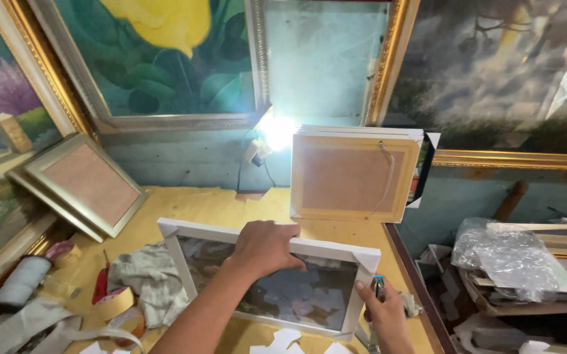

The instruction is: Applying white adhesive strips and corner protectors to a picture frame to secure the backing and protect the edges.

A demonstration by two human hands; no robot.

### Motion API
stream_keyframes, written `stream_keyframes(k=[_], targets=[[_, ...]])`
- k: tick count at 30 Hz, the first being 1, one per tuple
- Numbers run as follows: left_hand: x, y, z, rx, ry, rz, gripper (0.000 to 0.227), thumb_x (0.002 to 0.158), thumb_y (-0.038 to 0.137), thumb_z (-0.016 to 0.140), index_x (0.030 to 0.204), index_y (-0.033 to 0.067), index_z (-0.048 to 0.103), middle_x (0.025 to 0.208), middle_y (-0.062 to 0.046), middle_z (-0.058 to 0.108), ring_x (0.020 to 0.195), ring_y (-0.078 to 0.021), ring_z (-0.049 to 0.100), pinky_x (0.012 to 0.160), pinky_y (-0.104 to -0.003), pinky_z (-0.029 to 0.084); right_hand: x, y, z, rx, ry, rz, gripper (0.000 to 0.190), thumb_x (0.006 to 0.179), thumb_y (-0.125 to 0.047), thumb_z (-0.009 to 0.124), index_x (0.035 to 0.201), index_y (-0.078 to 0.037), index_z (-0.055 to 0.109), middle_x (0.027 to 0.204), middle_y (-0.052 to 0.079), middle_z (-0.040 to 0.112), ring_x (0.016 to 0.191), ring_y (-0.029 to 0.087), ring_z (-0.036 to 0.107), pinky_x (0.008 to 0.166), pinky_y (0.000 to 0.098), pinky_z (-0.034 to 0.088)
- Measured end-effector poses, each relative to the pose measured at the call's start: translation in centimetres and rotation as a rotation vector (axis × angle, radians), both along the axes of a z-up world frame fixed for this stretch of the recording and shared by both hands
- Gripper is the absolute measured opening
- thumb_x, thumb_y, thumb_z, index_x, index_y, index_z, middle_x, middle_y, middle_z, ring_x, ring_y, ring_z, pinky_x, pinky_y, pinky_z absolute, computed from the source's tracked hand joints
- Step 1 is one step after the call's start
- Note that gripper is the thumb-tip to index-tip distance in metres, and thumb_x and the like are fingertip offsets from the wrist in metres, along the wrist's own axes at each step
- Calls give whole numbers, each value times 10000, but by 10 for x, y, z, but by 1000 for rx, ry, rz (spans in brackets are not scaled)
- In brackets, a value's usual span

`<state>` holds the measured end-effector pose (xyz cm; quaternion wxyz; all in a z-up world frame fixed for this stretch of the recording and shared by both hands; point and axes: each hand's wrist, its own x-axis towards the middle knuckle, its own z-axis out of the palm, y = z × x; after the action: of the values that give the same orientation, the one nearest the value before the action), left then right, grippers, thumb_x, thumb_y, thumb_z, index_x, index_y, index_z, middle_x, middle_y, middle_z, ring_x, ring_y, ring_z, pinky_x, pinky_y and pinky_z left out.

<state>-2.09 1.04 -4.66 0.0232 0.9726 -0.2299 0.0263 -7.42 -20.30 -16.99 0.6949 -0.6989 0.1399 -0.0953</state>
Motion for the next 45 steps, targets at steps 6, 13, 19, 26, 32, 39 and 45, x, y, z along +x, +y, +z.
stream_keyframes(k=[6, 13, 19, 26, 32, 39, 45], targets=[[-9, 11, -25, -253, -487, -195, 520, 580, 422, 799, 951, 145, 565, 975, -19, 598, 869, -258, 508, 781, -430, 363, 3, -4, -17, -46, 38, -109, 302, 802, -240, 632, 691, -13, 466, 535, 113, 395, 474, 213, 374, 479, 343, 331], [-52, 79, -59, -1161, -925, 426, 324, 787, 325, 590, 1008, 99, 519, 995, -54, 535, 961, -210, 479, 884, -357, 377, 5, 0, -32, -89, 45, -149, 386, 797, -263, 636, 627, 19, 434, 488, 150, 412, 439, 225, 400, 446, 366, 374], [-45, 136, -109, -1612, -94, 877, 594, 724, 395, 545, 1237, 170, 347, 1233, -68, 440, 1154, -218, 424, 891, -359, 362, 2, 8, -57, 73, 127, -198, 310, 837, -263, 608, 789, -1, 450, 551, 121, 319, 492, 217, 303, 461, 355, 288], [-29, 145, -141, -1463, 406, 839, 1045, 593, 408, 684, 1402, 163, 71, 1461, -14, 158, 1341, -176, 178, 1056, -338, 215, -10, 28, -79, 179, 57, -254, 314, 866, -311, 506, 746, -69, 345, 518, 62, 204, 450, 176, 265, 483, 324, 257], [-48, 166, -81, -1153, 441, 720, 867, 697, 561, 479, 1385, 151, 149, 1422, -31, 225, 1304, -223, 244, 1023, -396, 240, -12, 39, -21, -313, 303, -338, 562, 857, -537, 465, 836, 20, 537, 777, 191, 545, 679, 302, 523, 617, 406, 408], [-51, 207, -104, -1898, 928, 462, 639, 713, 110, 539, 1328, 115, 367, 1175, -155, 500, 1024, -300, 493, 841, -408, 407, 3, 54, 26, -307, 355, -102, 456, 823, -321, 471, 1201, -79, 546, 907, 124, 544, 731, 244, 474, 631, 361, 372], [-62, 200, -130, -1948, 727, 667, 268, 741, 215, 552, 970, 103, 470, 692, -42, 340, 509, -168, 349, 431, -271, 267, 28, 52, -45, -264, 481, -109, 343, 780, -253, 494, 1111, -168, 522, 893, 64, 545, 656, 194, 433, 497, 322, 351]])
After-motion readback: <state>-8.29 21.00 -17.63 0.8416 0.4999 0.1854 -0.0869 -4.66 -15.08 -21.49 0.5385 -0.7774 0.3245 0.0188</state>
